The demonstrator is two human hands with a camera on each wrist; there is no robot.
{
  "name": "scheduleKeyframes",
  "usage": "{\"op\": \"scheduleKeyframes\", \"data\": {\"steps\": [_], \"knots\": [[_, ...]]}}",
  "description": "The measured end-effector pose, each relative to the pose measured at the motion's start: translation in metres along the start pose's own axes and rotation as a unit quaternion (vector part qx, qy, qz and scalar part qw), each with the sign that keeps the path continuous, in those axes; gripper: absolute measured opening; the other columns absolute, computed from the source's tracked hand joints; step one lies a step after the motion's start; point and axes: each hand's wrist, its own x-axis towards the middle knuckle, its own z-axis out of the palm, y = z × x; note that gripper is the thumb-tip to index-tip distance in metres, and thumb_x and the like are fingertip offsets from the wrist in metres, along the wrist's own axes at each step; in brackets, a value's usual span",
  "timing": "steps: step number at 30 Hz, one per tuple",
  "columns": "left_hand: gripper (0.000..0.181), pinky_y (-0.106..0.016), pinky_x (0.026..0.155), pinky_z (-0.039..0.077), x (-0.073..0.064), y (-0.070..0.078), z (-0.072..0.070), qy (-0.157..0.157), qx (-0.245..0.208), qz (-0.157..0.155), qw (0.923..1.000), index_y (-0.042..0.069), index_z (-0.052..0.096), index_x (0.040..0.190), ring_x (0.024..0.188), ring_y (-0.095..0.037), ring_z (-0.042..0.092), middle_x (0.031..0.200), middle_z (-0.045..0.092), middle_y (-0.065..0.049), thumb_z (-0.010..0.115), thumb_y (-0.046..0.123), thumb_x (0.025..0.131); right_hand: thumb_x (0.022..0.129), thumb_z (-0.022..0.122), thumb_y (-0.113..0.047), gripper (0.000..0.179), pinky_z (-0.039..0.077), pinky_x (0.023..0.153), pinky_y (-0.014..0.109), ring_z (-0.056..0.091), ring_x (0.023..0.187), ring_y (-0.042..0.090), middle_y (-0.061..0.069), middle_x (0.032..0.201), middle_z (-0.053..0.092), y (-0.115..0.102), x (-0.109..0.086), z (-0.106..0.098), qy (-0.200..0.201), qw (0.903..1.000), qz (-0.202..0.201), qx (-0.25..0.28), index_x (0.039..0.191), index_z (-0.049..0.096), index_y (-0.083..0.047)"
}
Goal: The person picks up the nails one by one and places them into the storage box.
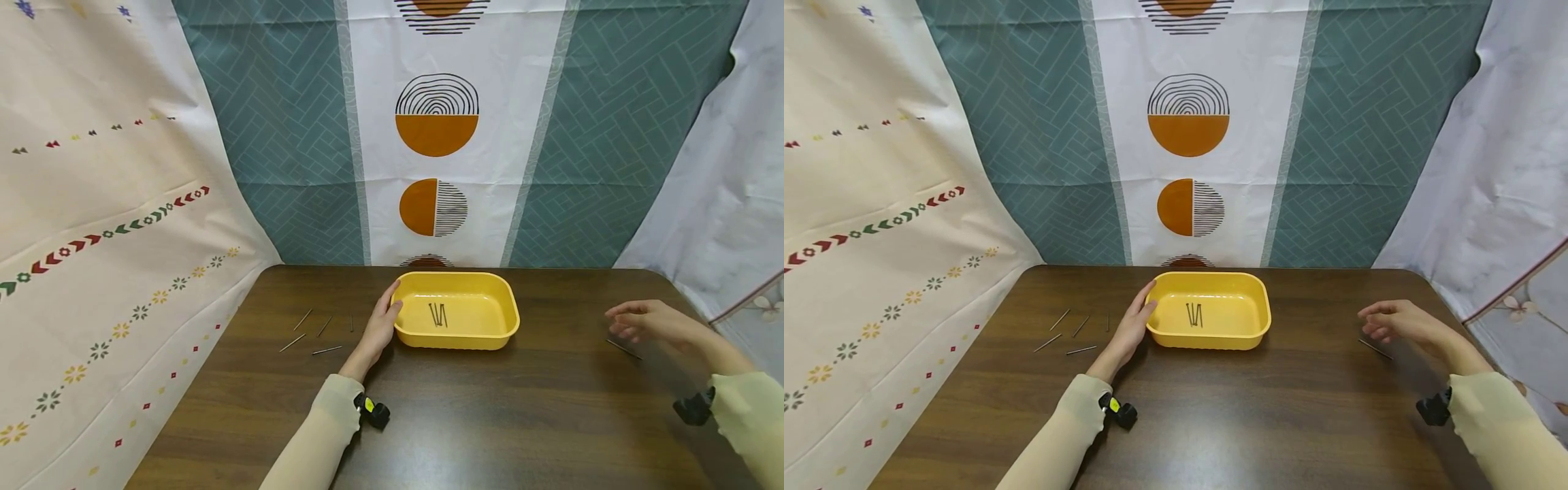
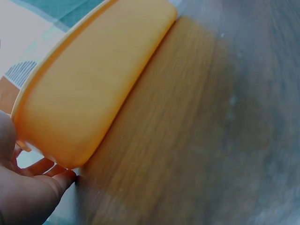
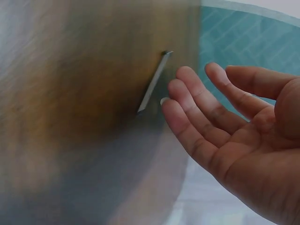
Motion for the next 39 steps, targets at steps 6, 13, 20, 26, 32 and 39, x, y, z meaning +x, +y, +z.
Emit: {"op": "scheduleKeyframes", "data": {"steps": [6, 13, 20, 26, 32, 39], "knots": [[0.052, -0.054, 0.124, 0.026, 0.0, -0.001, 0.0, -0.001, -0.003, 0.002, 1.0, 0.02, 0.032, 0.165, 0.155, -0.033, 0.026, 0.171, 0.023, -0.011, 0.042, 0.019, 0.114, 0.11, 0.047, -0.012, 0.045, 0.059, 0.076, 0.032, 0.068, 0.09, 0.013, 0.015, 0.113, 0.071, 0.009, -0.003, 0.006, 0.017, 0.9995, 0.024, -0.011, 0.136, 0.044, 0.025], [0.053, -0.054, 0.124, 0.025, 0.001, -0.002, -0.001, 0.001, -0.013, 0.007, 0.9999, 0.018, 0.032, 0.164, 0.155, -0.033, 0.026, 0.171, 0.023, -0.011, 0.045, 0.019, 0.113, 0.11, 0.049, -0.012, 0.044, 0.058, 0.075, 0.032, 0.067, 0.089, 0.013, 0.015, 0.113, 0.07, 0.011, -0.003, 0.011, 0.033, 0.9991, 0.026, -0.01, 0.137, 0.045, 0.023], [0.053, -0.054, 0.125, 0.024, 0.003, -0.001, -0.001, -0.001, -0.014, 0.009, 0.9999, 0.018, 0.032, 0.164, 0.156, -0.032, 0.024, 0.171, 0.023, -0.01, 0.045, 0.02, 0.113, 0.105, 0.056, -0.004, 0.039, 0.057, 0.072, 0.031, 0.066, 0.087, 0.01, 0.015, 0.109, 0.073, 0.014, -0.003, 0.016, 0.06, 0.998, 0.011, -0.018, 0.132, 0.049, 0.023], [0.053, -0.054, 0.125, 0.024, 0.002, 0.0, -0.001, 0.0, -0.014, 0.01, 0.9999, 0.018, 0.032, 0.164, 0.156, -0.032, 0.024, 0.171, 0.022, -0.01, 0.045, 0.019, 0.113, 0.097, 0.066, 0.0, 0.039, 0.055, 0.069, 0.028, 0.064, 0.079, 0.007, 0.003, 0.096, 0.076, 0.018, -0.002, 0.022, 0.077, 0.996, -0.009, -0.044, 0.125, 0.053, 0.024], [0.053, -0.054, 0.125, 0.023, 0.002, 0.001, 0.0, 0.01, -0.011, 0.004, 0.9999, 0.016, 0.032, 0.164, 0.156, -0.033, 0.024, 0.171, 0.023, -0.011, 0.045, 0.018, 0.113, 0.095, 0.068, 0.005, 0.034, 0.053, 0.064, 0.026, 0.066, 0.077, 0.005, 0.005, 0.09, 0.074, 0.018, -0.001, 0.03, 0.096, 0.9915, -0.036, -0.08, 0.12, 0.056, 0.025], [0.053, -0.052, 0.125, 0.023, 0.002, -0.001, -0.001, 0.003, -0.005, 0.006, 1.0, 0.019, 0.032, 0.165, 0.156, -0.031, 0.024, 0.171, 0.023, -0.009, 0.043, 0.019, 0.113, 0.086, 0.073, 0.011, 0.027, 0.051, 0.061, 0.023, 0.06, 0.072, 0.001, 0.0, 0.08, 0.067, 0.024, 0.002, 0.036, 0.114, 0.9826, -0.077, -0.124, 0.111, 0.063, 0.019]]}}
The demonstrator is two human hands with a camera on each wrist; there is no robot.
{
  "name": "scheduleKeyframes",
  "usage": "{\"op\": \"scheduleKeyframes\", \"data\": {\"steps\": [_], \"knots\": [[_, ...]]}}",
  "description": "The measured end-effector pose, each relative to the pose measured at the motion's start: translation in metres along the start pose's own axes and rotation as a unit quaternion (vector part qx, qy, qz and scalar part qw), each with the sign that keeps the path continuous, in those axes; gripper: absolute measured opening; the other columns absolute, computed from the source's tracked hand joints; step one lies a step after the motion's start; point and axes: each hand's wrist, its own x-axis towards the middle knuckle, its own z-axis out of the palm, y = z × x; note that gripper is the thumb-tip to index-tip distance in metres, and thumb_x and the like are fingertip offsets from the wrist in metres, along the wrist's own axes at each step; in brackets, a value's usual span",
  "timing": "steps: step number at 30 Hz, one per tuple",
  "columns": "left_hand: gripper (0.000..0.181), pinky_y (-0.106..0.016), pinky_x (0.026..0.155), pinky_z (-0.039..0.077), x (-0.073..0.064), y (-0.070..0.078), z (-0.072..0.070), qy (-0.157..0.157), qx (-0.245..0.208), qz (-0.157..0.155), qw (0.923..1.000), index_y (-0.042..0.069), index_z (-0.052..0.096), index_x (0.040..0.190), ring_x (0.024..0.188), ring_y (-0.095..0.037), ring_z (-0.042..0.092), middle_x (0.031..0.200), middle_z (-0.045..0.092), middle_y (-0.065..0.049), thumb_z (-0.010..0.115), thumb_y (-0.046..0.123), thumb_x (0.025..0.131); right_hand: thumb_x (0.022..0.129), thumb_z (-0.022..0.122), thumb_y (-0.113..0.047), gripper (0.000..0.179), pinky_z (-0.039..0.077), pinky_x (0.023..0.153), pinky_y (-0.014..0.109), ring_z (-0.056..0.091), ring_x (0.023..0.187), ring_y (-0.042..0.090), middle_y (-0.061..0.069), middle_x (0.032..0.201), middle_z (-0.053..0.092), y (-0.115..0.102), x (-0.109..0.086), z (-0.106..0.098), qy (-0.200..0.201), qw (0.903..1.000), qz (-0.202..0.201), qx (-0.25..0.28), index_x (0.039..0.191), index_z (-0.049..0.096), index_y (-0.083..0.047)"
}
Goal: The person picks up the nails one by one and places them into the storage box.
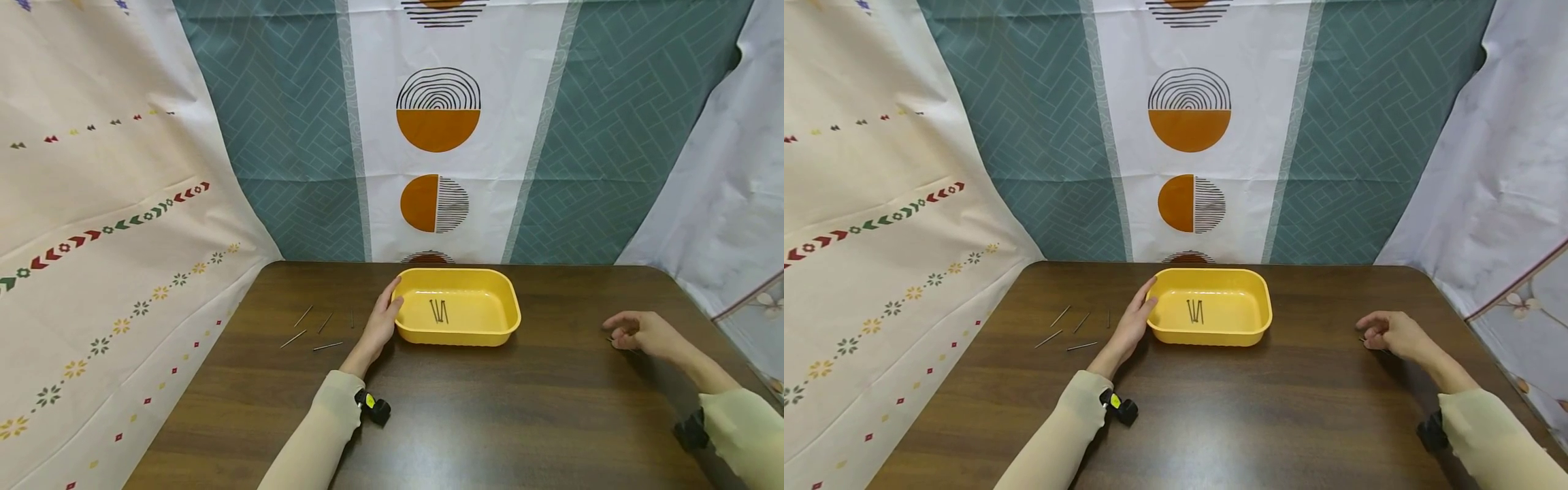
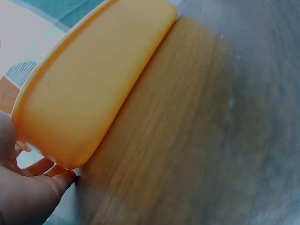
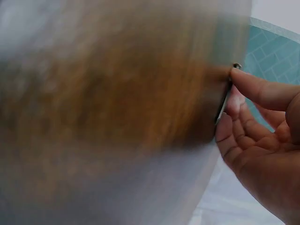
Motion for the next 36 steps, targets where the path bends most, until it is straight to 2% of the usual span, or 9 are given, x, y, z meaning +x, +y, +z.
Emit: {"op": "scheduleKeyframes", "data": {"steps": [7, 12, 16, 24, 30, 36], "knots": [[0.053, -0.051, 0.125, 0.025, -0.001, 0.001, 0.0, -0.006, 0.002, -0.003, 1.0, 0.021, 0.031, 0.165, 0.156, -0.03, 0.025, 0.172, 0.022, -0.008, 0.042, 0.02, 0.114, 0.092, 0.071, 0.007, 0.016, 0.049, 0.063, 0.023, 0.056, 0.072, 0.0, -0.003, 0.081, 0.066, 0.0, -0.001, 0.002, 0.009, 0.9973, -0.026, -0.068, 0.108, 0.069, 0.007], [0.053, -0.051, 0.124, 0.026, -0.001, 0.0, 0.001, -0.007, 0.001, -0.001, 1.0, 0.022, 0.03, 0.166, 0.156, -0.029, 0.024, 0.172, 0.021, -0.007, 0.041, 0.019, 0.114, 0.094, 0.069, 0.006, 0.01, 0.048, 0.066, 0.022, 0.056, 0.078, -0.004, 0.005, 0.091, 0.072, 0.001, 0.0, 0.0, 0.001, 0.9966, -0.038, -0.073, 0.104, 0.072, 0.006], [0.053, -0.05, 0.125, 0.025, 0.0, 0.001, 0.001, -0.003, 0.005, -0.003, 1.0, 0.023, 0.03, 0.165, 0.156, -0.028, 0.023, 0.172, 0.022, -0.007, 0.041, 0.019, 0.114, 0.095, 0.067, 0.007, 0.008, 0.049, 0.063, 0.022, 0.057, 0.078, -0.004, 0.009, 0.094, 0.075, 0.002, 0.0, -0.001, 0.0, 0.9974, -0.04, -0.059, 0.1, 0.073, 0.007], [0.053, -0.05, 0.125, 0.025, -0.001, 0.0, 0.001, -0.003, 0.005, -0.005, 1.0, 0.022, 0.03, 0.165, 0.156, -0.028, 0.024, 0.172, 0.022, -0.006, 0.042, 0.02, 0.114, 0.097, 0.065, 0.006, 0.009, 0.051, 0.057, 0.027, 0.057, 0.07, 0.004, 0.002, 0.089, 0.072, 0.003, -0.001, -0.003, 0.004, 0.9991, -0.03, -0.029, 0.104, 0.07, 0.01], [0.052, -0.052, 0.125, 0.025, -0.003, 0.002, 0.0, -0.003, 0.007, 0.002, 1.0, 0.021, 0.031, 0.165, 0.156, -0.031, 0.024, 0.171, 0.023, -0.009, 0.043, 0.021, 0.114, 0.099, 0.064, 0.004, 0.016, 0.054, 0.058, 0.029, 0.061, 0.066, 0.011, 0.0, 0.087, 0.07, 0.0, 0.002, -0.005, -0.006, 0.9996, -0.014, 0.025, 0.109, 0.065, 0.016], [0.053, -0.053, 0.125, 0.024, -0.003, 0.001, 0.0, -0.006, 0.001, 0.008, 0.9999, 0.019, 0.031, 0.165, 0.156, -0.032, 0.023, 0.171, 0.022, -0.01, 0.043, 0.021, 0.114, 0.102, 0.062, -0.001, 0.027, 0.054, 0.06, 0.032, 0.061, 0.067, 0.018, 0.004, 0.09, 0.07, -0.013, 0.009, -0.007, -0.011, 0.9959, 0.018, 0.088, 0.12, 0.06, 0.019]]}}
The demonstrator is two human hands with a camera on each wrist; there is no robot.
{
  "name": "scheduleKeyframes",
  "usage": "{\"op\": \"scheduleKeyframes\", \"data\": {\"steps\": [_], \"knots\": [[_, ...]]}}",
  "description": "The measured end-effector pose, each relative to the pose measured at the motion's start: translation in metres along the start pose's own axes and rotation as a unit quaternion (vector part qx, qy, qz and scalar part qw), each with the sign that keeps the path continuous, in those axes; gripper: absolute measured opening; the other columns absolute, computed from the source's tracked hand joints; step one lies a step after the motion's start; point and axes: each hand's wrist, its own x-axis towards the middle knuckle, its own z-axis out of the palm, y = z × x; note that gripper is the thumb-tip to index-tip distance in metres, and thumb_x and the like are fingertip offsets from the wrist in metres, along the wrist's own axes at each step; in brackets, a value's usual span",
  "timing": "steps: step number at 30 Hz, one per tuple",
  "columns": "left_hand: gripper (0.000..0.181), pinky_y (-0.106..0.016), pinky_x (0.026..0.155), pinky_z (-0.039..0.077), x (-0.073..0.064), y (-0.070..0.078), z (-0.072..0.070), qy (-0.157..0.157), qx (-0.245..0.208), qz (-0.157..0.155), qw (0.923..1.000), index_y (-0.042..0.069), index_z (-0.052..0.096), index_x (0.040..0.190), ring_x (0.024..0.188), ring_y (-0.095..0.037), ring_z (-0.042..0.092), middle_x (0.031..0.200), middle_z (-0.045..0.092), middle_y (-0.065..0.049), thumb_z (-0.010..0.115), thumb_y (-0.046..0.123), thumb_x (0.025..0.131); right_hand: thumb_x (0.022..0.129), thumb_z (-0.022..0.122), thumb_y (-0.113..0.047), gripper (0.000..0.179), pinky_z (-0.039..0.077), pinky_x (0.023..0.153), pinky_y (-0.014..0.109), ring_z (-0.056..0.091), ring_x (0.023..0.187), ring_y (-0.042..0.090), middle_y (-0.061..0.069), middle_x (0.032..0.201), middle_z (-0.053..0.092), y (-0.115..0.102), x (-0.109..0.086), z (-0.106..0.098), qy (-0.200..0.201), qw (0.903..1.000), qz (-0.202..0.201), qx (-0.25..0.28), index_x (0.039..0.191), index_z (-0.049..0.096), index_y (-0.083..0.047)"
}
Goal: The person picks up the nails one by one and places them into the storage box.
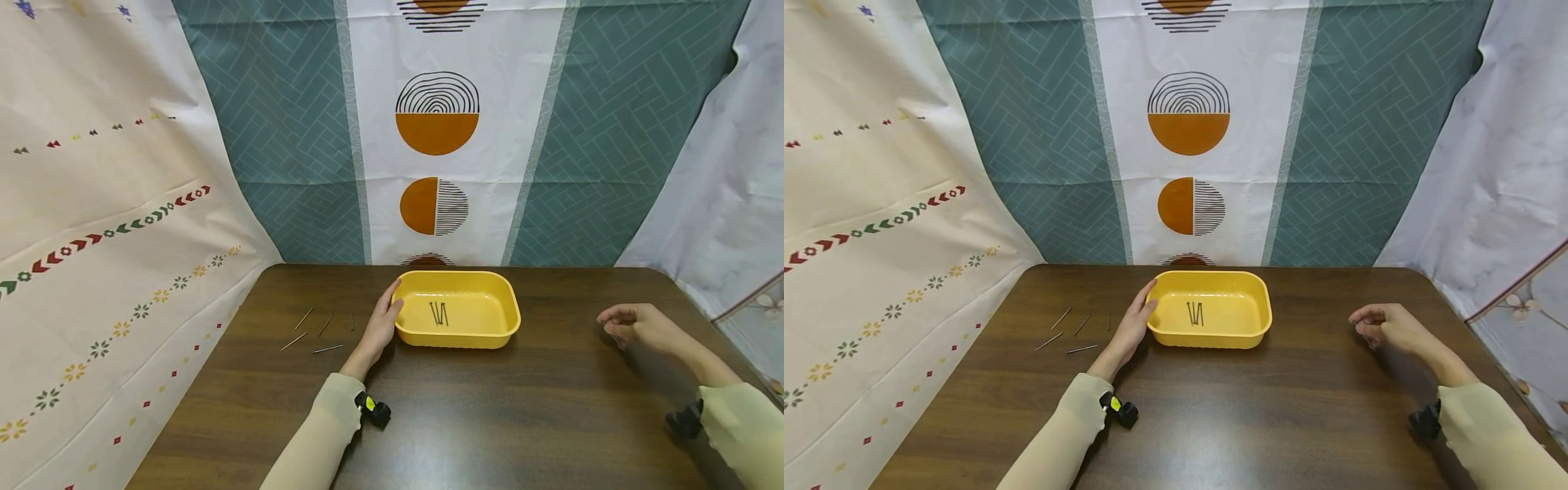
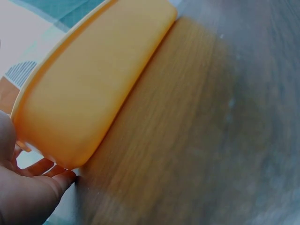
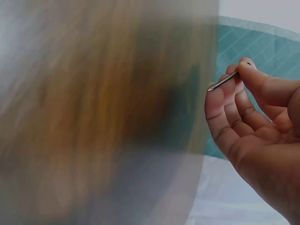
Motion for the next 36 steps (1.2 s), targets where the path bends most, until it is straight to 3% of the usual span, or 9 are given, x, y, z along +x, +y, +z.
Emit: {"op": "scheduleKeyframes", "data": {"steps": [11, 22, 36], "knots": [[0.053, -0.053, 0.124, 0.025, 0.0, -0.001, 0.0, -0.003, 0.0, 0.004, 1.0, 0.019, 0.03, 0.165, 0.156, -0.032, 0.024, 0.172, 0.021, -0.01, 0.041, 0.019, 0.114, 0.103, 0.065, -0.009, 0.037, 0.057, 0.068, 0.035, 0.064, 0.077, 0.021, 0.011, 0.102, 0.07, -0.026, 0.012, 0.007, -0.001, 0.9979, 0.023, 0.061, 0.127, 0.056, 0.018], [0.053, -0.053, 0.124, 0.025, 0.001, -0.002, 0.0, -0.004, -0.003, 0.003, 1.0, 0.02, 0.03, 0.165, 0.156, -0.032, 0.024, 0.172, 0.021, -0.01, 0.043, 0.021, 0.114, 0.103, 0.063, -0.006, 0.024, 0.06, 0.072, 0.037, 0.064, 0.077, 0.021, 0.004, 0.094, 0.065, -0.052, 0.031, 0.02, -0.013, 0.991, 0.017, 0.132, 0.123, 0.062, 0.009], [0.053, -0.053, 0.125, 0.024, 0.001, -0.003, 0.0, -0.003, -0.003, 0.005, 1.0, 0.019, 0.031, 0.165, 0.156, -0.032, 0.023, 0.172, 0.021, -0.011, 0.042, 0.019, 0.114, 0.102, 0.067, -0.007, 0.032, 0.062, 0.075, 0.042, 0.066, 0.078, 0.023, 0.008, 0.096, 0.066, -0.078, 0.052, 0.031, -0.014, 0.9896, 0.022, 0.141, 0.126, 0.059, 0.012]]}}
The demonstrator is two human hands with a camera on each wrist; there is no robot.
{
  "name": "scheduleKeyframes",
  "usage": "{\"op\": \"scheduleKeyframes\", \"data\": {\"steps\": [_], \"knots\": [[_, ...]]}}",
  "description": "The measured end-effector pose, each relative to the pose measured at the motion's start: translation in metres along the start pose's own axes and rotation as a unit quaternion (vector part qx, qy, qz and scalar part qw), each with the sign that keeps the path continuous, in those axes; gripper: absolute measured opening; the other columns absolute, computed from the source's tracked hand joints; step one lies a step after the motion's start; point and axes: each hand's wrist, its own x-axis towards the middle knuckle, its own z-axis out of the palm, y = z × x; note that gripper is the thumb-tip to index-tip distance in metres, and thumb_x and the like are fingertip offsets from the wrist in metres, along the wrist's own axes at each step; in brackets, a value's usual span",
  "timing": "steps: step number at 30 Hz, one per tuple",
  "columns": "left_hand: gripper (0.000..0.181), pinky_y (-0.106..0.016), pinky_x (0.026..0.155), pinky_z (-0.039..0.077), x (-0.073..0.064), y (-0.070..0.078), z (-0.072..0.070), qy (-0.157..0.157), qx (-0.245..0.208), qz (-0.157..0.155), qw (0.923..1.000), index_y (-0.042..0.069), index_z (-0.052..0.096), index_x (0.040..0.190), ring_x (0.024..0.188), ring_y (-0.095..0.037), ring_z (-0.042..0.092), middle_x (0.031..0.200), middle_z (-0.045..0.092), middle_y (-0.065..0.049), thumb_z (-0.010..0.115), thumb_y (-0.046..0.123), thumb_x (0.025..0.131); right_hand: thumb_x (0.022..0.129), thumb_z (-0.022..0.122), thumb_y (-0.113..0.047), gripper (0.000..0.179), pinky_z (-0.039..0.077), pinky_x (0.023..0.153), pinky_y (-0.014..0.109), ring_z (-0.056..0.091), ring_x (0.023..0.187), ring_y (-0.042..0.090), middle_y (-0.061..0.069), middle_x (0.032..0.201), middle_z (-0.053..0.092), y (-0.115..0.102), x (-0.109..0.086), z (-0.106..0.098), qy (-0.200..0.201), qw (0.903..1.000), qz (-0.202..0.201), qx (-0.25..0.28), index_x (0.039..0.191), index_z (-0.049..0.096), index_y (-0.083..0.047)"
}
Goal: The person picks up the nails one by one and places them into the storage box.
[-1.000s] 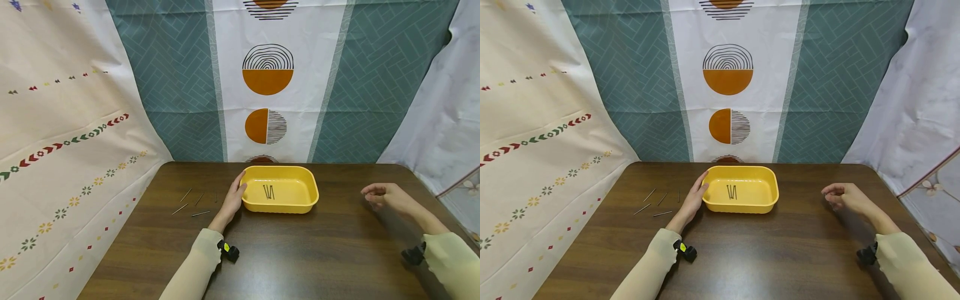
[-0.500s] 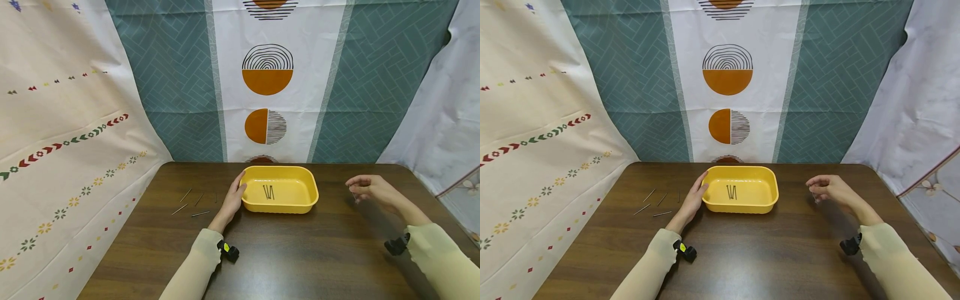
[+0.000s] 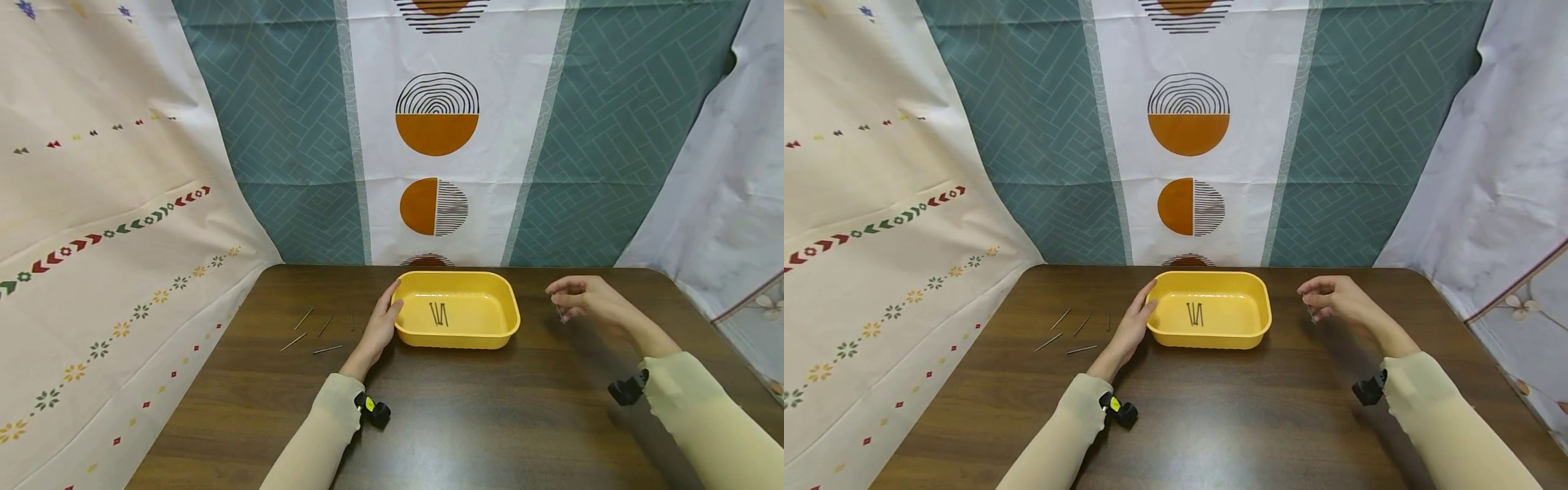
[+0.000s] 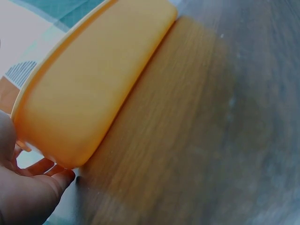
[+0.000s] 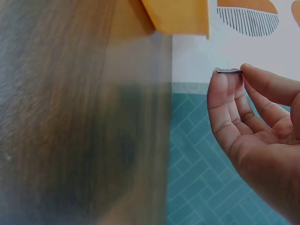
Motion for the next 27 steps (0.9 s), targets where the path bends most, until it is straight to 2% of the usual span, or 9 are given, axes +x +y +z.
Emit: {"op": "scheduleKeyframes", "data": {"steps": [13, 20, 27], "knots": [[0.053, -0.052, 0.125, 0.025, 0.001, 0.001, -0.001, -0.001, 0.004, -0.002, 1.0, 0.02, 0.03, 0.165, 0.156, -0.031, 0.024, 0.172, 0.021, -0.009, 0.042, 0.02, 0.114, 0.102, 0.066, -0.011, 0.037, 0.062, 0.077, 0.041, 0.064, 0.082, 0.022, 0.01, 0.097, 0.066, -0.023, 0.017, 0.017, -0.015, 0.9999, -0.001, -0.004, 0.129, 0.056, 0.013], [0.052, -0.053, 0.125, 0.023, 0.003, 0.001, -0.002, 0.009, 0.0, -0.001, 1.0, 0.018, 0.032, 0.165, 0.157, -0.031, 0.023, 0.171, 0.023, -0.01, 0.043, 0.018, 0.114, 0.104, 0.063, -0.009, 0.038, 0.062, 0.079, 0.036, 0.065, 0.085, 0.021, 0.013, 0.102, 0.065, -0.033, 0.033, 0.037, -0.012, 0.9995, -0.006, 0.027, 0.132, 0.054, 0.014], [0.053, -0.055, 0.125, 0.022, 0.0, 0.0, 0.0, 0.003, -0.006, -0.002, 1.0, 0.017, 0.032, 0.164, 0.156, -0.033, 0.022, 0.171, 0.022, -0.012, 0.044, 0.018, 0.113, 0.104, 0.061, -0.007, 0.039, 0.062, 0.076, 0.034, 0.065, 0.082, 0.02, 0.018, 0.104, 0.066, -0.042, 0.048, 0.058, -0.024, 0.9983, -0.002, 0.053, 0.134, 0.053, 0.017]]}}
